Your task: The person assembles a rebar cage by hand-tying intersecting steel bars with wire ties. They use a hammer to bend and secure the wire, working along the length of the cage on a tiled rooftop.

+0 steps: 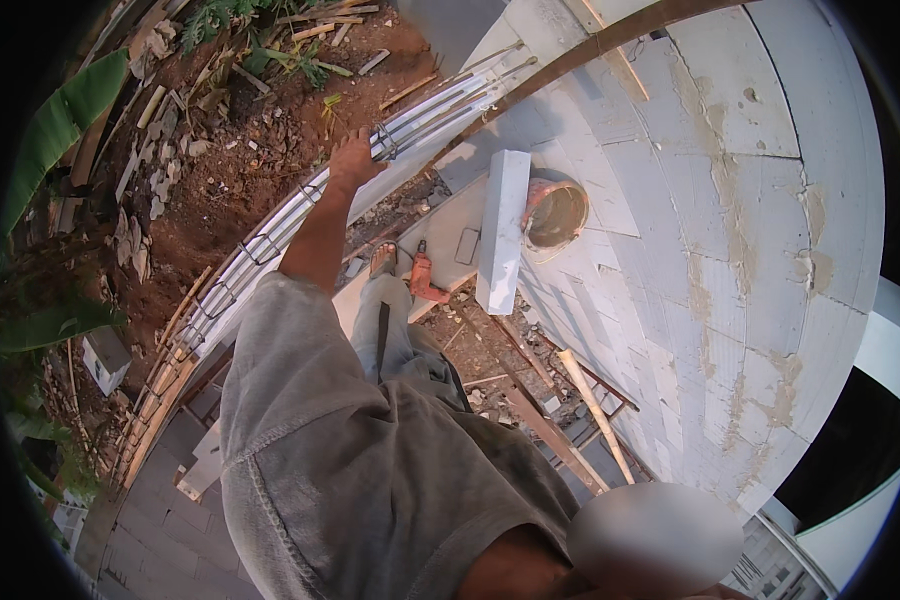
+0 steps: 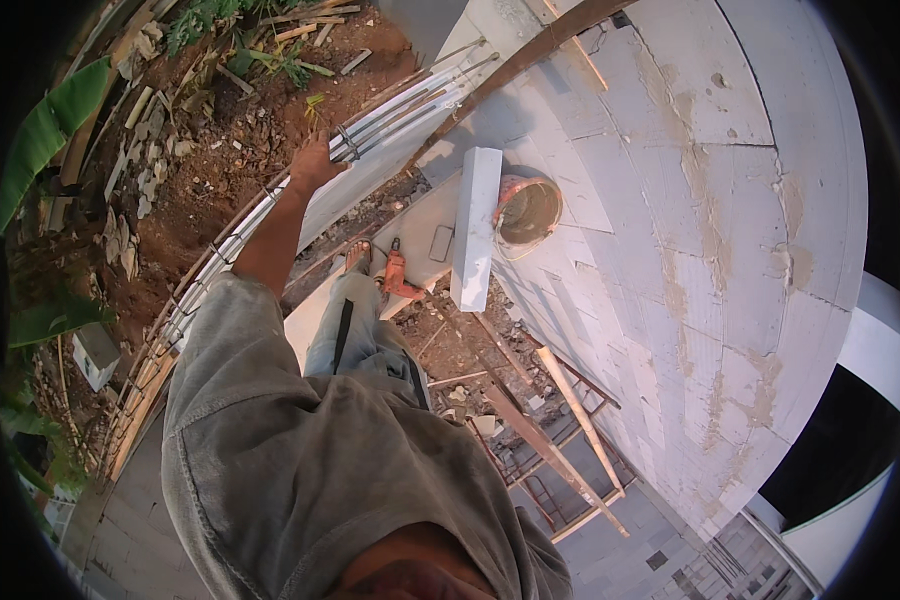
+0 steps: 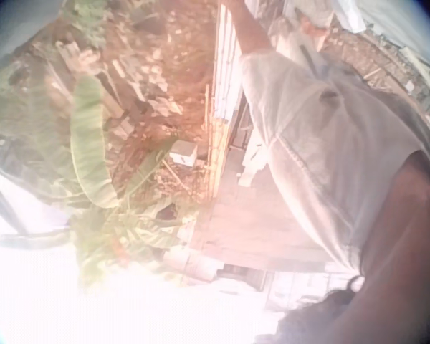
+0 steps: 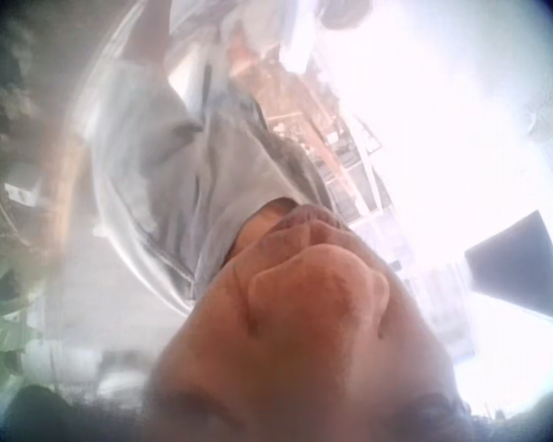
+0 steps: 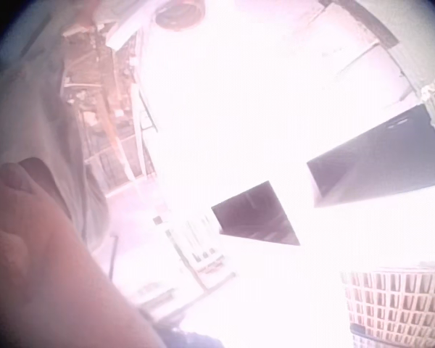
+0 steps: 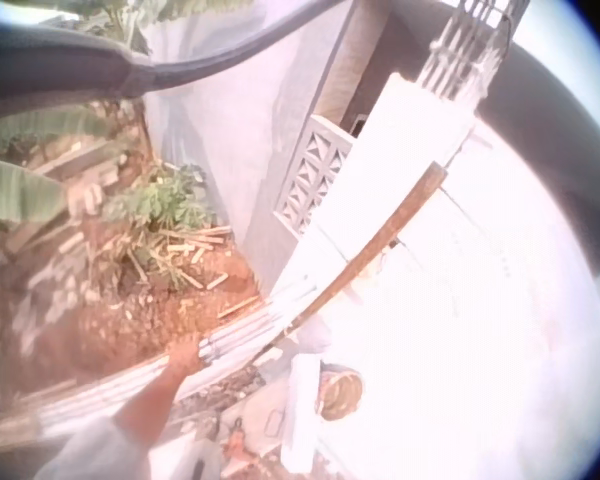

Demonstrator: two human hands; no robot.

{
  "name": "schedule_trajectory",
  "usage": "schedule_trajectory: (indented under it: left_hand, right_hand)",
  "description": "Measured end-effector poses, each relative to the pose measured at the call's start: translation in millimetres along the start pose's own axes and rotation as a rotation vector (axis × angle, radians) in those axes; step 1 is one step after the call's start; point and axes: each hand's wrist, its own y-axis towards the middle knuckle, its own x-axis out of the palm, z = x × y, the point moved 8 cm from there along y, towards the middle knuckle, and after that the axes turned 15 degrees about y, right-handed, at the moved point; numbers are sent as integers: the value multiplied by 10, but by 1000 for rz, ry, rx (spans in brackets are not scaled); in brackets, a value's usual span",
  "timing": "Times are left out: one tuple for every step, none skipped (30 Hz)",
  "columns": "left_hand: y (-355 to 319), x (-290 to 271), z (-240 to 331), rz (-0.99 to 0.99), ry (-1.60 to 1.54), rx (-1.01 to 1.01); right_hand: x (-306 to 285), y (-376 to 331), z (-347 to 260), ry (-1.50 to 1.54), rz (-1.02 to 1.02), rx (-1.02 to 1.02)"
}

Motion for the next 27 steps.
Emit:
schedule_trajectory:
  left_hand:
    - [73,31,3,-46,-24,12]
    - [131,72,-3,-116,-46,24]
    - [181,88,0,-165,-78,40]
    - [210,68,0,-167,-53,73]
    - [216,62,8,-190,-48,109]
    - [220,45,11,-208,-43,141]
    - [231,18,3,-219,-24,161]
    - [232,-28,11,-202,-15,181]
    - [214,-53,-11,-205,-46,157]
    - [198,-92,-29,-193,-81,131]
    - [184,-131,-48,-181,-109,102]
    - [159,-144,-49,-193,-99,90]
    - [149,-159,-49,-199,-89,74]
    - [145,-173,-45,-200,-95,60]
    - [146,-185,-36,-197,-86,64]
    - [149,-186,-26,-199,-90,71]
    - [161,-190,-50,-192,-75,55]
    - [169,-183,-58,-187,-84,52]
    - [183,-162,-55,-195,-92,60]
    - [201,-137,-72,-204,-86,52]
    - [199,-103,-91,-216,-79,46]
    - [203,-91,-100,-195,-123,30]
    - [203,-83,-114,-168,-163,15]
    - [182,-67,-109,-146,-197,6]
    - [155,-38,-117,-140,-219,-18]
    - [123,16,-110,-166,-241,-70]
    - [116,8,-101,-123,-230,-90]
  right_hand:
    - [-66,44,-116,-13,-7,4]
    - [-124,66,-221,-26,-13,9]
    - [-181,90,-322,-37,-16,17]
    - [-230,107,-417,-48,-20,23]
    - [-272,125,-512,-58,-24,27]
    - [-309,138,-605,-70,-28,28]
    - [-348,155,-700,-79,-31,26]
    - [-377,166,-791,-88,-35,24]
    - [-410,178,-877,-97,-37,23]
    - [-444,187,-959,-107,-39,23]
    - [-463,199,-1038,-115,-41,23]
    - [-495,203,-1111,-124,-42,26]
    - [-517,217,-1182,-132,-44,28]
    - [-543,227,-1247,-142,-46,28]
    - [-565,240,-1310,-154,-48,28]
    - [-588,254,-1370,-166,-52,28]
    - [-606,265,-1428,-177,-57,32]
    - [-624,282,-1487,-188,-65,35]
    - [-638,291,-1544,-201,-70,38]
    - [-653,310,-1606,-216,-79,43]
    - [-662,320,-1665,-228,-85,47]
    - [-673,344,-1733,-243,-92,46]
    - [-678,362,-1795,-262,-98,45]
    - [-685,380,-1857,-278,-104,47]
    - [-688,397,-1916,-294,-110,48]
    - [-690,413,-1978,-312,-116,45]
    - [-693,423,-2029,-328,-121,49]
